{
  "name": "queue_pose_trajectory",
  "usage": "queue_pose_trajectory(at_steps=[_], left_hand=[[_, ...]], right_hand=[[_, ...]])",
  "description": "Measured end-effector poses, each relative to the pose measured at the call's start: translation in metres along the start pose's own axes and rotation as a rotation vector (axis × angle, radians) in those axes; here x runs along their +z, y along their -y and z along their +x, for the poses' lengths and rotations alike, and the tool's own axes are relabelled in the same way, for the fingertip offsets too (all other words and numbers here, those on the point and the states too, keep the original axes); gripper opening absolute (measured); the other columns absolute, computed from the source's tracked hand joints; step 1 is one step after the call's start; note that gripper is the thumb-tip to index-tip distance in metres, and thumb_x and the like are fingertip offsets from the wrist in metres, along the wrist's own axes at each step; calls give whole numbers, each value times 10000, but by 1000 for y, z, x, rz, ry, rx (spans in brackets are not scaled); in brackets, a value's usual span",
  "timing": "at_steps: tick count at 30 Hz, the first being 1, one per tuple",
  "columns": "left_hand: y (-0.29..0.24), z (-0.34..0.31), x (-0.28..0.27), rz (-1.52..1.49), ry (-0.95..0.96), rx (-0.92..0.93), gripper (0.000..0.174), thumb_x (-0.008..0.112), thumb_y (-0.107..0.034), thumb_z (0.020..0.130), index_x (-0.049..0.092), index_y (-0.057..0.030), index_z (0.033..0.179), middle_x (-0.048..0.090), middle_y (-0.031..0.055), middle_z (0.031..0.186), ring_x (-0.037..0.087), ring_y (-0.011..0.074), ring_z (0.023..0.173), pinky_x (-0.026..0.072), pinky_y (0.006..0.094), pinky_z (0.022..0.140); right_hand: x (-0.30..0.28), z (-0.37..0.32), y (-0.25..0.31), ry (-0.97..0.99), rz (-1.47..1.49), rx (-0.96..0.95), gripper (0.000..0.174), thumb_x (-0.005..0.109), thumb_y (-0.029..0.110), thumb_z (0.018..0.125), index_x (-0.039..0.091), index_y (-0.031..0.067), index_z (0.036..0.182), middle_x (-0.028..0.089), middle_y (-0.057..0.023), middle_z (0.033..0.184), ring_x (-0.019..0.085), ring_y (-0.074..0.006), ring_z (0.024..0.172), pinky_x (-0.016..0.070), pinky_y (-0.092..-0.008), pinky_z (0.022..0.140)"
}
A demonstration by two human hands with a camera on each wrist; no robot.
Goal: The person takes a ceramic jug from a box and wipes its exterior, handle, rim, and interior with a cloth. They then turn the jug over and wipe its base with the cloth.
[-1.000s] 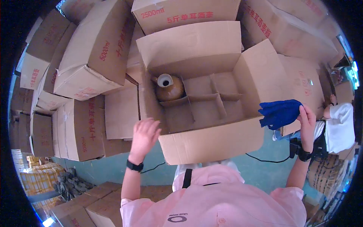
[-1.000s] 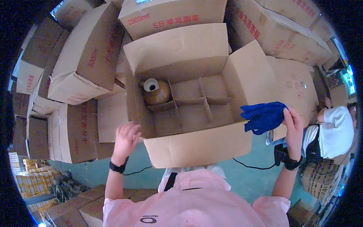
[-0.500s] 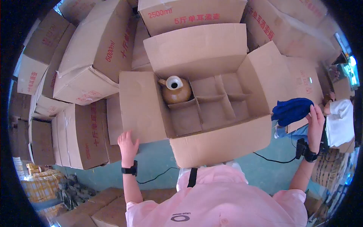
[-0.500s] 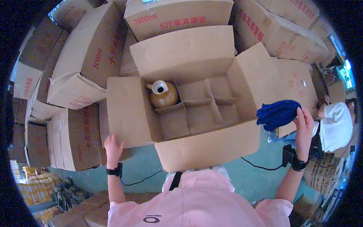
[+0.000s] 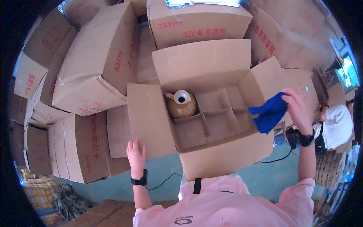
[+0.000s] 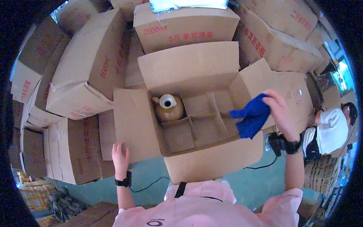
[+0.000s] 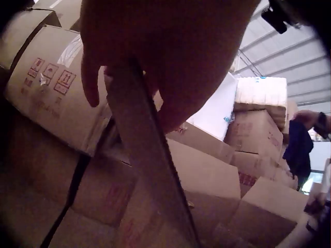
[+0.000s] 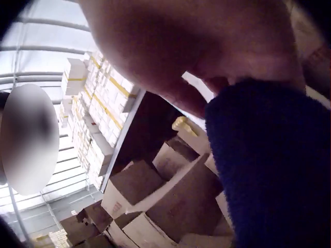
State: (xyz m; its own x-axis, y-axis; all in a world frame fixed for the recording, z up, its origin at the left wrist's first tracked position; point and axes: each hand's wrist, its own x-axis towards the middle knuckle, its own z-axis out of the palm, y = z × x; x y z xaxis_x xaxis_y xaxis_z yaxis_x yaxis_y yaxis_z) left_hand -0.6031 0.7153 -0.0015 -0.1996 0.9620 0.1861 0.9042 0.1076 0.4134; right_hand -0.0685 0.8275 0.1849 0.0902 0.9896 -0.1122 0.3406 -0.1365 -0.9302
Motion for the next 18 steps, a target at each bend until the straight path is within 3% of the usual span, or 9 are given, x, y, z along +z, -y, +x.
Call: queue_pose_trajectory(at_steps=[2, 4, 8, 13, 14, 18], left_hand=[[5, -4, 5, 2, -89, 108, 319, 643, -73, 772, 550, -41, 1075, 545, 139, 1017, 536, 334, 923, 451, 438, 803], [1, -7, 7, 1, -122, 95, 281, 640, -44, 759, 568, -39, 1031, 551, 132, 1021, 519, 326, 922, 441, 432, 799], [-3, -9, 10, -32, -122, 53, 240, 642, -38, 751, 592, -45, 986, 560, 119, 1025, 511, 324, 921, 431, 427, 813], [-2, -6, 11, -30, -139, 59, 214, 642, -43, 750, 603, -50, 961, 565, 110, 1019, 512, 313, 896, 436, 413, 791], [-4, -7, 10, -33, -137, 61, 212, 642, -41, 749, 604, -48, 957, 566, 110, 1017, 512, 312, 894, 437, 412, 789], [1, -9, 13, -115, -117, 52, 187, 642, -35, 752, 608, -38, 936, 570, 109, 1004, 516, 301, 894, 440, 398, 788]], right_hand=[[54, 30, 8, 253, -91, -21, 181, 539, 211, 913, 599, 52, 974, 590, 5, 851, 544, -87, 824, 428, -213, 743], [90, 58, -9, 373, -137, 62, 190, 581, 239, 892, 587, 49, 906, 580, 5, 768, 548, -86, 760, 446, -230, 688], [163, 108, -61, 414, -396, -138, 232, 645, 259, 852, 599, 34, 883, 630, -44, 800, 579, -111, 738, 476, -268, 657], [245, 161, -123, 477, -650, -103, 395, 693, 389, 761, 675, 9, 867, 677, -137, 840, 643, -225, 796, 505, -344, 718], [260, 166, -130, 454, -692, -78, 434, 698, 418, 720, 693, 3, 849, 684, -175, 859, 658, -283, 824, 510, -368, 755], [313, 196, -187, 416, -676, -32, 442, 689, 436, 687, 702, 8, 794, 683, -191, 815, 666, -311, 769, 521, -383, 731]])
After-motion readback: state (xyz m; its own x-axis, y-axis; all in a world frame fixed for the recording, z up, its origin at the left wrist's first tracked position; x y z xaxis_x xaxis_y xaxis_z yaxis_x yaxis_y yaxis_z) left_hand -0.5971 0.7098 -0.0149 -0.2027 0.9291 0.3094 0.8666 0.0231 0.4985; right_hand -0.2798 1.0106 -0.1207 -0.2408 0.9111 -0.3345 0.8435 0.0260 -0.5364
